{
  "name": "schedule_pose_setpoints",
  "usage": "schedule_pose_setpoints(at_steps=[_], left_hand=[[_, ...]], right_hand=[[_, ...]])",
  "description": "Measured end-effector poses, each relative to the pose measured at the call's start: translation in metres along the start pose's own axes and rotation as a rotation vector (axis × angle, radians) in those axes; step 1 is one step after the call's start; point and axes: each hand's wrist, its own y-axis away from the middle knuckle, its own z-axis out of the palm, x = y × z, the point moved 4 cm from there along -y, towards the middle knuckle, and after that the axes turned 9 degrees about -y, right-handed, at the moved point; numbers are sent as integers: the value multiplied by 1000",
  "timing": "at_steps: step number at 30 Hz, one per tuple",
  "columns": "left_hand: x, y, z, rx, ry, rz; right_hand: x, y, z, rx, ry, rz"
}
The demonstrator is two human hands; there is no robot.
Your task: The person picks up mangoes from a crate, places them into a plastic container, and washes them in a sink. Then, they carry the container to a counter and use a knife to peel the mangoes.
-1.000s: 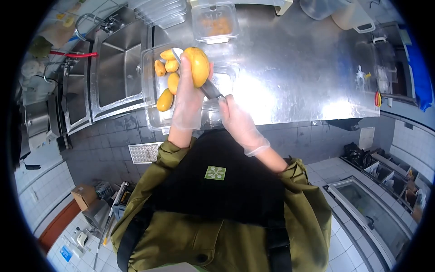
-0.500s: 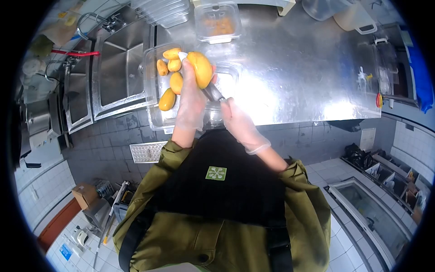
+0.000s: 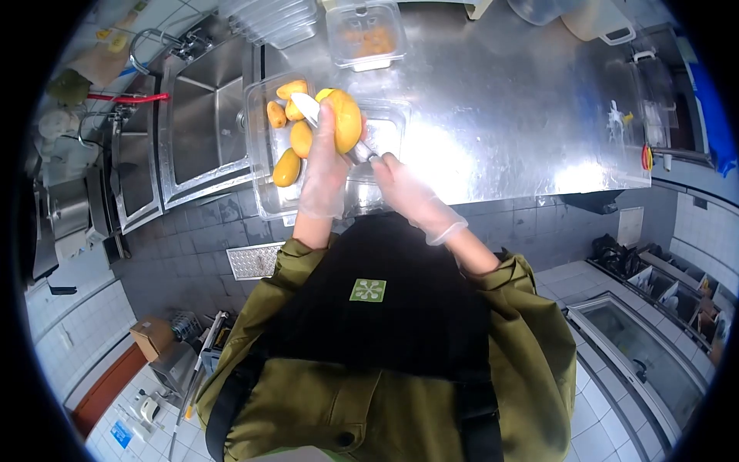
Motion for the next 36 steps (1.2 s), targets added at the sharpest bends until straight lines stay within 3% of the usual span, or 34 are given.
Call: schedule_pose_setpoints(at_steps=[8,10,13,16,21,30,32,33,34,35,36], left_hand=[[-6,-12,-8,-21,56,-23],[-13,-15,-16,-109,183,-144],[2,2,-13,-299,367,-155],[4,9,-10,-340,539,-235],[-22,-1,-21,-412,838,-555],[-25,4,-17,-287,739,-594],[-28,6,-14,-408,1039,-840],[-31,4,-20,-368,943,-759],[-28,5,-31,-288,805,-511],[-29,-4,-51,-120,457,-288],[-28,-7,-74,-32,394,-311]], right_hand=[[17,5,3,-33,-160,8],[28,6,3,-105,-246,57],[-8,18,-16,-299,-563,526],[-1,20,-17,-454,-667,387],[10,20,-17,-495,-715,463],[9,17,-22,-594,-580,439],[0,16,-20,-724,-471,369],[1,14,-18,-748,-486,328],[5,8,-21,-671,-434,378],[2,1,-32,-627,-414,337],[-6,-5,-48,-579,-399,297]])
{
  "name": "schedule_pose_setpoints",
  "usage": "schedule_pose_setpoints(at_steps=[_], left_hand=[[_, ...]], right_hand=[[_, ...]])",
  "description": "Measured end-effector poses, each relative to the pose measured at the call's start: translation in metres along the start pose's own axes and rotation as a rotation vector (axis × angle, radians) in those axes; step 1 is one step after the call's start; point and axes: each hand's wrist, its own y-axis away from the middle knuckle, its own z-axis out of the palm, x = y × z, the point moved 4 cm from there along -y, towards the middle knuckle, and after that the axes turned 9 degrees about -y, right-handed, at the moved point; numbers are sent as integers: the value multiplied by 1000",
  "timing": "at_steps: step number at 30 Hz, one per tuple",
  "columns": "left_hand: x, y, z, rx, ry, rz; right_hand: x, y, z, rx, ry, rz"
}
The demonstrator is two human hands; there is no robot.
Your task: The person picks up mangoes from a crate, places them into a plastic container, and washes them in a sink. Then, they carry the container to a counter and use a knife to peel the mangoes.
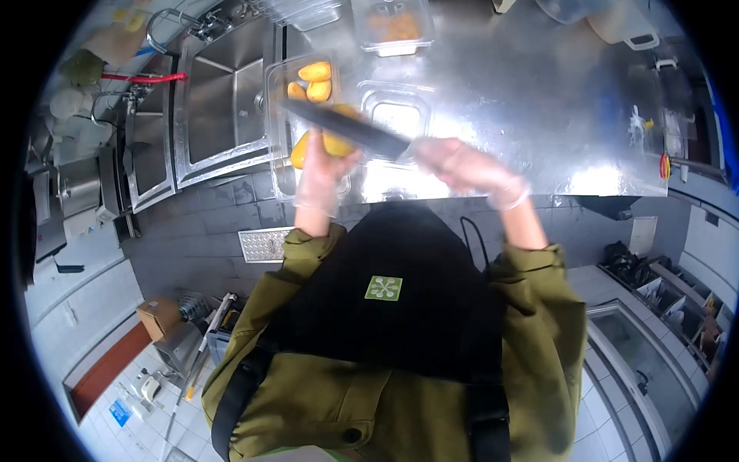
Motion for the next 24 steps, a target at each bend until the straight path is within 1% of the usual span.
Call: schedule_pose_setpoints(at_steps=[1,2,4,5,7,8,10,11,14,15,18,19,20,22,24], left_hand=[[13,3,-15,99,-49,-10],[21,-3,-43,136,-237,115],[38,10,-61,390,-838,229],[36,6,-72,401,-945,225],[27,-13,-111,416,-1170,228],[23,-29,-135,440,-1275,204],[18,-21,-122,569,-1604,220],[19,-28,-130,523,-1510,229],[21,-34,-135,458,-1525,160],[22,-34,-137,469,-1589,161],[21,-40,-146,416,-1535,187],[20,-32,-133,414,-1523,148],[13,-38,-141,404,-1533,165],[17,-50,-162,398,-1591,209],[22,-28,-132,477,-1804,109]], right_hand=[[-24,8,-12,124,48,-196],[-56,21,-23,163,121,-328],[-127,54,-32,268,339,-566],[-153,71,-32,320,466,-647],[-182,99,-35,433,700,-712],[-188,109,-38,495,819,-703],[-187,121,-51,592,954,-667],[-184,125,-59,633,988,-643],[-174,136,-78,718,1059,-591],[-168,142,-85,751,1050,-582],[-151,153,-106,819,1069,-518],[-146,156,-111,839,1074,-508],[-143,159,-116,851,1085,-496],[-133,166,-129,882,1077,-480],[-128,169,-141,904,1059,-482]])
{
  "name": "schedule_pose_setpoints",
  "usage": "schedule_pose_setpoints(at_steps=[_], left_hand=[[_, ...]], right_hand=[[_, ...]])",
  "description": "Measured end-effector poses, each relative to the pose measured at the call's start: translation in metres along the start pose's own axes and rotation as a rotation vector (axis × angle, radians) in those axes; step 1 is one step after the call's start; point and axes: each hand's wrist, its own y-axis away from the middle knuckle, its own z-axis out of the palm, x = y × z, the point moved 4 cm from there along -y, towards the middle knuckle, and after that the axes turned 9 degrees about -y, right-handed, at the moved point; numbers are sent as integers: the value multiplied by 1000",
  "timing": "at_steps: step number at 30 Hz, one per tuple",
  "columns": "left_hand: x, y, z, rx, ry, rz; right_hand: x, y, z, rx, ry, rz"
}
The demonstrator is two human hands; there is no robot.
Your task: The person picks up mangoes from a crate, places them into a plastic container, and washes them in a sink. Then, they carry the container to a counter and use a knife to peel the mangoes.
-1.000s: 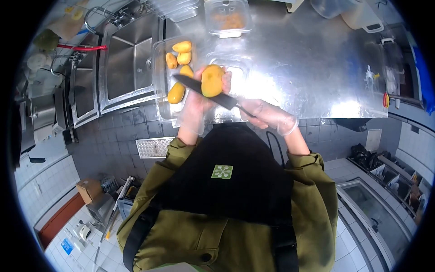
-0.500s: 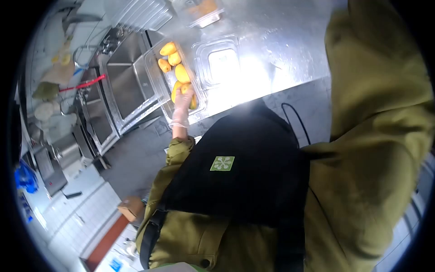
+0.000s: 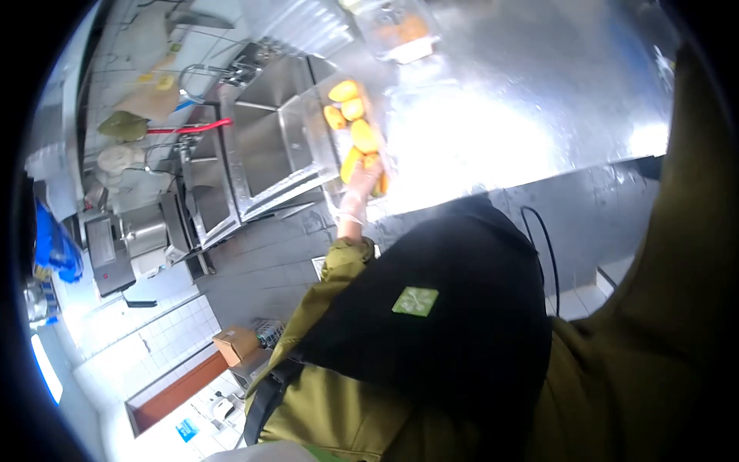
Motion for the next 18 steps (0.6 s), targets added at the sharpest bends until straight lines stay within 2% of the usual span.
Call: schedule_pose_setpoints(at_steps=[4,6,7,8,12,14,18], left_hand=[[-4,-6,8,30,186,40],[-27,-21,23,9,222,40],[-16,-15,19,-37,397,68],[-10,-7,12,-40,306,26],[-1,3,2,18,123,59],[-28,-21,25,18,148,95],[4,9,-12,137,28,94]], right_hand=[[16,1,-11,44,14,-13],[16,1,-13,55,24,1],[15,1,-12,55,32,11],[11,6,-6,55,25,29],[15,0,-7,88,-3,24],[13,8,-4,102,-20,45],[12,22,-3,150,-60,83]])
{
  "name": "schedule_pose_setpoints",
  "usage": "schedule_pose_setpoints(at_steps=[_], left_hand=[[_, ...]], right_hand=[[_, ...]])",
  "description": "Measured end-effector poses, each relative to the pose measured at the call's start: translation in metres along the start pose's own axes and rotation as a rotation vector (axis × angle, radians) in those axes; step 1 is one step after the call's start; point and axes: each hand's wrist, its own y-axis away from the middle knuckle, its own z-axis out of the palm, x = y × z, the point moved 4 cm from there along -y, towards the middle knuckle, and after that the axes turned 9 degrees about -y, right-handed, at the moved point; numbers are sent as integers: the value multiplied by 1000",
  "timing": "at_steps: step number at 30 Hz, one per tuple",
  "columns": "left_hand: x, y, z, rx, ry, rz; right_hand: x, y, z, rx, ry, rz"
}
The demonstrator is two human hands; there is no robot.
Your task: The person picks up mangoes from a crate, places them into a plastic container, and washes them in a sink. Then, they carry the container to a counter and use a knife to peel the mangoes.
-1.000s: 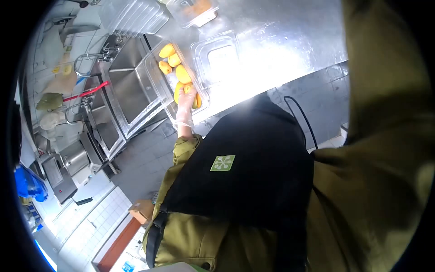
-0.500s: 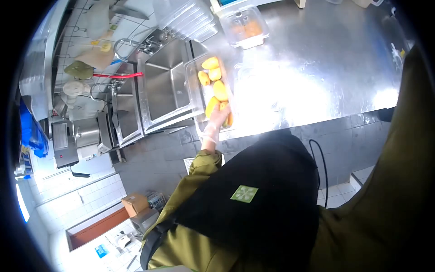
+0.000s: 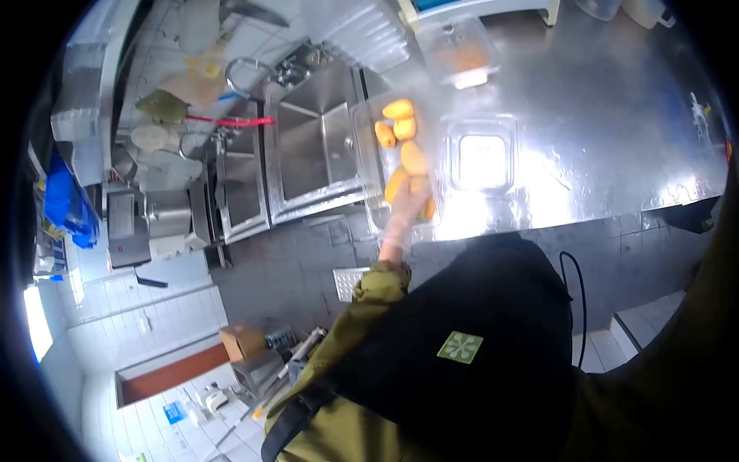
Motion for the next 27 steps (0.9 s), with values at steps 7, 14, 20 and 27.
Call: schedule_pose_setpoints(at_steps=[7,14,20,27], left_hand=[[9,17,-18,79,522,-8],[39,55,-59,-328,1748,-201],[93,71,-66,-773,2236,-2],[153,83,-46,-840,2285,-34]], right_hand=[[-70,-24,22,80,-149,-59],[-160,-10,52,169,-536,-82],[-118,37,160,-192,-969,207],[-108,85,220,-219,-1051,380]])
